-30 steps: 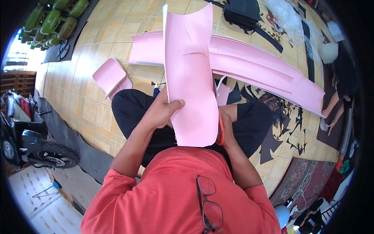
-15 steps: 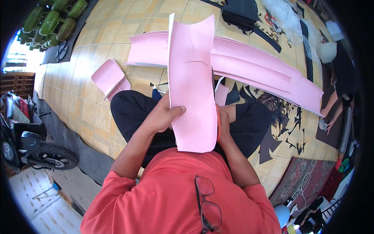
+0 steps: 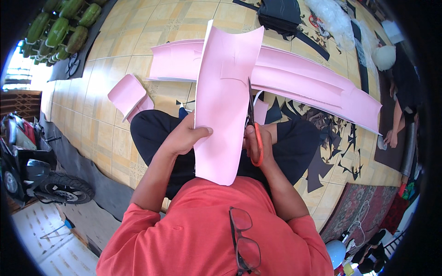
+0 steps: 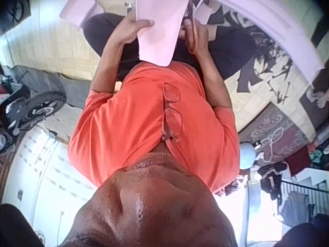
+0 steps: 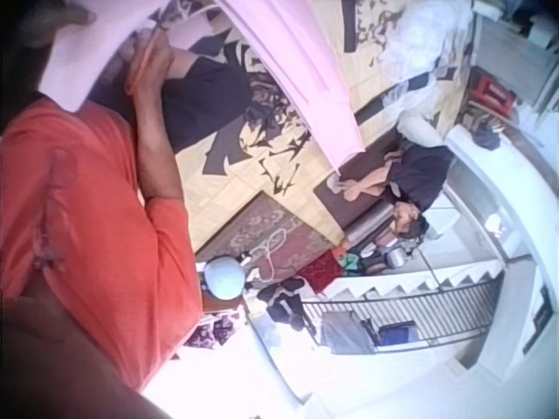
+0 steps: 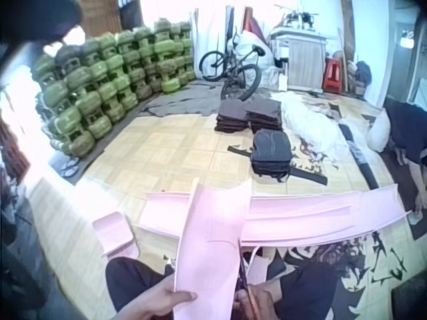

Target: The person sits on the floor and uses scissors to cut a large pink foam sheet into smaller pieces. They repeatedly trim the edges and separate sections, placing the cut pieces on the floor beside them.

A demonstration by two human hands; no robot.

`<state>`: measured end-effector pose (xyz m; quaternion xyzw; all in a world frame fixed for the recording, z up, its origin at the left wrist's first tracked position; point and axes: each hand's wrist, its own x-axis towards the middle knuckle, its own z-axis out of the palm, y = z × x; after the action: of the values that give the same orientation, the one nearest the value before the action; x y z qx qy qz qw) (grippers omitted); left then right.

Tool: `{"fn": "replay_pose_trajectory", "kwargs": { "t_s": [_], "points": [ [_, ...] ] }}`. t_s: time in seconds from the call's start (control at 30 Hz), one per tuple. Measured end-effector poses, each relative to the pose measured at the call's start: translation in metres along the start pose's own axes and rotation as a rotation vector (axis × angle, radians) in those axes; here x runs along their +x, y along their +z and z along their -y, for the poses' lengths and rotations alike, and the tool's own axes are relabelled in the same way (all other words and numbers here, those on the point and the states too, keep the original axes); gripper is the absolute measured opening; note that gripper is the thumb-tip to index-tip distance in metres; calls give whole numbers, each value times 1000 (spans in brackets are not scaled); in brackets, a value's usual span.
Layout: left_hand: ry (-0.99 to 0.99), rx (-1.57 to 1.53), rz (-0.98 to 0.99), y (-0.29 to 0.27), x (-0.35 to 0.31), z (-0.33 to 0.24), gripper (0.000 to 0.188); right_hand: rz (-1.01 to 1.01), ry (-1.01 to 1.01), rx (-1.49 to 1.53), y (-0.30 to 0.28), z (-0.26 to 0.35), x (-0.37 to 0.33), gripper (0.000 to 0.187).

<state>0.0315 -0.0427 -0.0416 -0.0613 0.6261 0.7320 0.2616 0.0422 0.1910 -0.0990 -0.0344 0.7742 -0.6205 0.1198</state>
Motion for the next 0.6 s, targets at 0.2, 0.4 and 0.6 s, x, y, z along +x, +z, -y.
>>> {"fn": "replay_pose_trajectory", "kwargs": {
  "t_s": [0.2,0.4,0.6],
  "points": [
    [-49,44,54,-5,-2,-6,53,-13,-21,99,-3,12,4,43],
    [-73,-8,32,-8,0,-9,52,107,65,282,-2,-10,-2,56],
    [-138,-172,53,-17,3,-3,51,127,107,340,2,-13,-2,54]
  ]
}}
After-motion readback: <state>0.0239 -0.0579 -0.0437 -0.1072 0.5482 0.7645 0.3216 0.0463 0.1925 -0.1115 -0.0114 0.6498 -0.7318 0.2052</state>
